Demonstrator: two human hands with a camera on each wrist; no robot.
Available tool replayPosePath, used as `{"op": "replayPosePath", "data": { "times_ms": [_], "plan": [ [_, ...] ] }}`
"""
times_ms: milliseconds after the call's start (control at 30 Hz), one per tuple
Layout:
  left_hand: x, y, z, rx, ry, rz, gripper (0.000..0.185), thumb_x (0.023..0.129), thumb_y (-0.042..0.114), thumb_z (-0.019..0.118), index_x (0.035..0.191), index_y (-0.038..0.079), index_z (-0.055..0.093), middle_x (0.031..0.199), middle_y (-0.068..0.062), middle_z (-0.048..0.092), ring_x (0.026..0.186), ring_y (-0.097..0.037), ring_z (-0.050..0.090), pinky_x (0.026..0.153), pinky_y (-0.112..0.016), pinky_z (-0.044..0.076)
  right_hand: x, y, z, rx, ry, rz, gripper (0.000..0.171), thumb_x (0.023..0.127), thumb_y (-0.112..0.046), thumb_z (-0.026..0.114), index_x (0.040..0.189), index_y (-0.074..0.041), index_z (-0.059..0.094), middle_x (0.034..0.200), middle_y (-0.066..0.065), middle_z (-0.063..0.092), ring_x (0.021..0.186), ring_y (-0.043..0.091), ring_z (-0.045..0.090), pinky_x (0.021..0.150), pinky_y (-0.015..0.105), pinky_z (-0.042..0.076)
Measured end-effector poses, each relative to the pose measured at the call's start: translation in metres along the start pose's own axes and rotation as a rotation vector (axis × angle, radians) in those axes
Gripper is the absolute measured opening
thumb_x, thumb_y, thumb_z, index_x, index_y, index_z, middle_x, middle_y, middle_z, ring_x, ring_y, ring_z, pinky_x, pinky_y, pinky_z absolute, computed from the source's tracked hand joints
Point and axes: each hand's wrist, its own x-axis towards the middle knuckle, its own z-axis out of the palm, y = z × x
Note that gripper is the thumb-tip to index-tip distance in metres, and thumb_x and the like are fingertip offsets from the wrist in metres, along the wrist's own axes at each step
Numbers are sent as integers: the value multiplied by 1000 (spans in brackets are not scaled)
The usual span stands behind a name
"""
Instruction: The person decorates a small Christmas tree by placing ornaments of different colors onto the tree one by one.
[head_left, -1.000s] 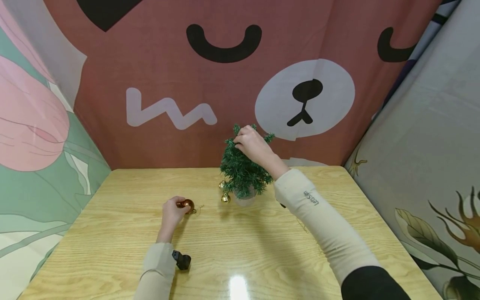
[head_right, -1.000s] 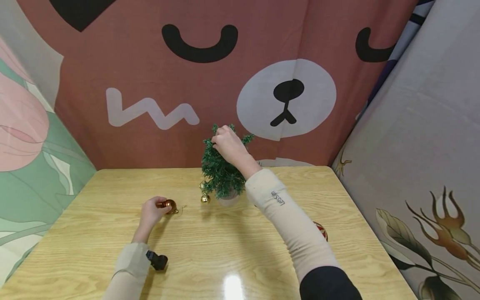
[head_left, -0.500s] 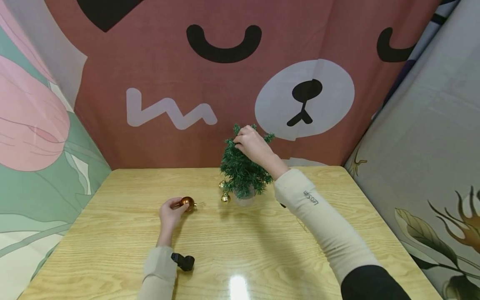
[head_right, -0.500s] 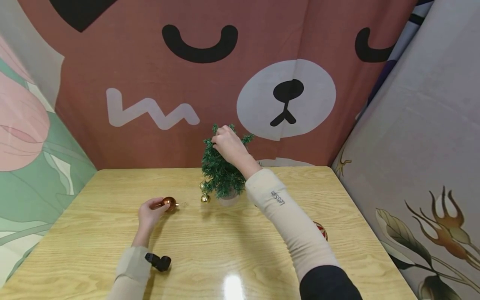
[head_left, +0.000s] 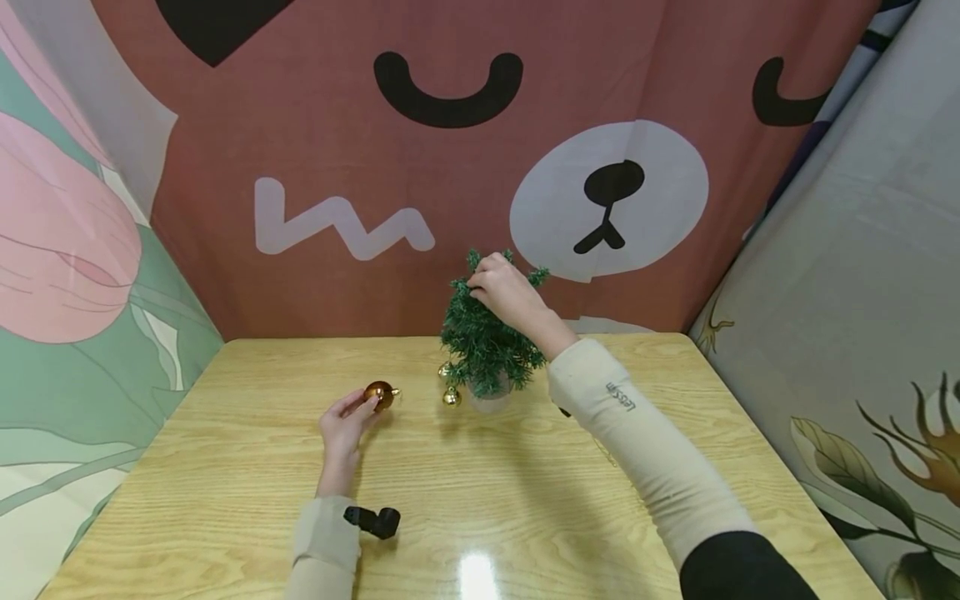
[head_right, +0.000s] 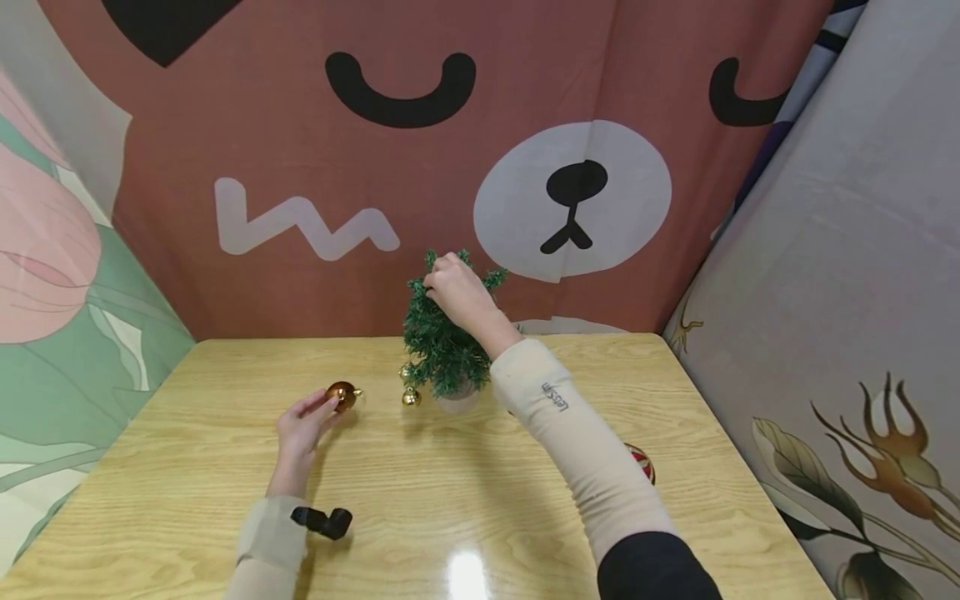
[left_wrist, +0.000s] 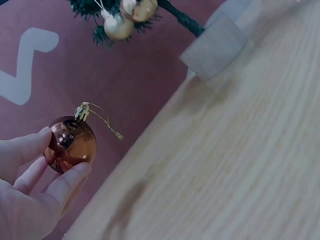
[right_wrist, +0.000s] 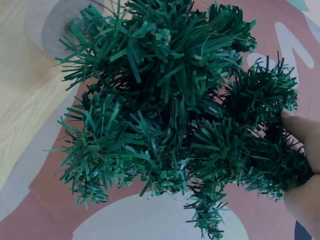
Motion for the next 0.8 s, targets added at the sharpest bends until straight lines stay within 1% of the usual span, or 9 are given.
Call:
{"op": "replayPosePath", "data": {
  "times_ms": [100, 233, 267, 300, 400, 467, 533, 667, 800],
  "plan": [
    [-4, 7, 5, -26, -13, 23, 28, 75, -2, 69, 101, -3, 59, 92, -7, 58, 77, -12, 61, 71, -28, 51, 0, 0, 1, 11, -5, 11, 18, 85, -10, 61, 100, -3, 68, 94, 8, 58, 90, 21, 48, 77, 29, 42],
    [-8, 18, 12, -46, -8, 5, 34, 77, -4, 66, 109, -7, 56, 94, -8, 57, 79, -12, 61, 72, -30, 51, 0, 0, 2, 19, 0, 13, 18, 85, -10, 61, 100, -3, 68, 94, 8, 58, 91, 21, 48, 77, 28, 43],
    [-3, 15, 13, -24, 9, 12, 37, 75, -1, 69, 109, -6, 56, 95, -7, 57, 80, -12, 61, 73, -30, 51, 0, 0, 2, 20, 1, 13, 18, 85, -10, 61, 100, -3, 68, 94, 8, 58, 91, 21, 48, 77, 28, 43],
    [4, 8, 10, -38, -8, 20, 38, 75, 1, 70, 110, -5, 56, 96, -8, 56, 81, -13, 61, 74, -31, 50, 0, 0, 3, 20, 4, 12, 18, 85, -11, 61, 100, -3, 68, 94, 8, 58, 91, 21, 48, 77, 28, 43],
    [3, 14, 16, -37, -14, 22, 42, 76, 0, 69, 114, -7, 53, 99, -11, 55, 83, -15, 61, 76, -32, 50, 0, -1, 3, 18, 11, 12, 17, 85, -10, 61, 99, -3, 68, 93, 8, 58, 90, 21, 48, 76, 28, 43],
    [1, 19, 20, -61, -26, 33, 41, 75, -1, 70, 112, -7, 54, 96, -9, 55, 80, -14, 62, 74, -32, 50, 1, -1, 3, 16, 13, 11, 17, 85, -10, 61, 99, -3, 68, 93, 8, 58, 90, 21, 48, 76, 28, 43],
    [-18, 44, 33, -45, -20, 4, 41, 79, -7, 63, 116, -13, 47, 95, -9, 53, 79, -12, 60, 76, -32, 49, 1, -2, 4, 14, 14, 11, 17, 85, -10, 61, 99, -3, 68, 92, 8, 57, 89, 21, 48, 75, 28, 43],
    [-22, 55, 38, -71, -44, 14, 41, 78, -7, 63, 116, -13, 47, 94, -8, 53, 80, -13, 60, 77, -31, 49, 3, -2, 5, 15, 13, 8, 17, 85, -9, 61, 99, -3, 68, 92, 8, 57, 88, 20, 48, 75, 28, 43],
    [-25, 58, 43, -92, -67, 76, 36, 76, -5, 66, 109, -10, 53, 93, -8, 56, 80, -14, 61, 74, -31, 50, 3, -2, 5, 16, 10, 6, 17, 85, -9, 61, 99, -3, 68, 92, 8, 58, 88, 20, 48, 74, 28, 43]
  ]
}}
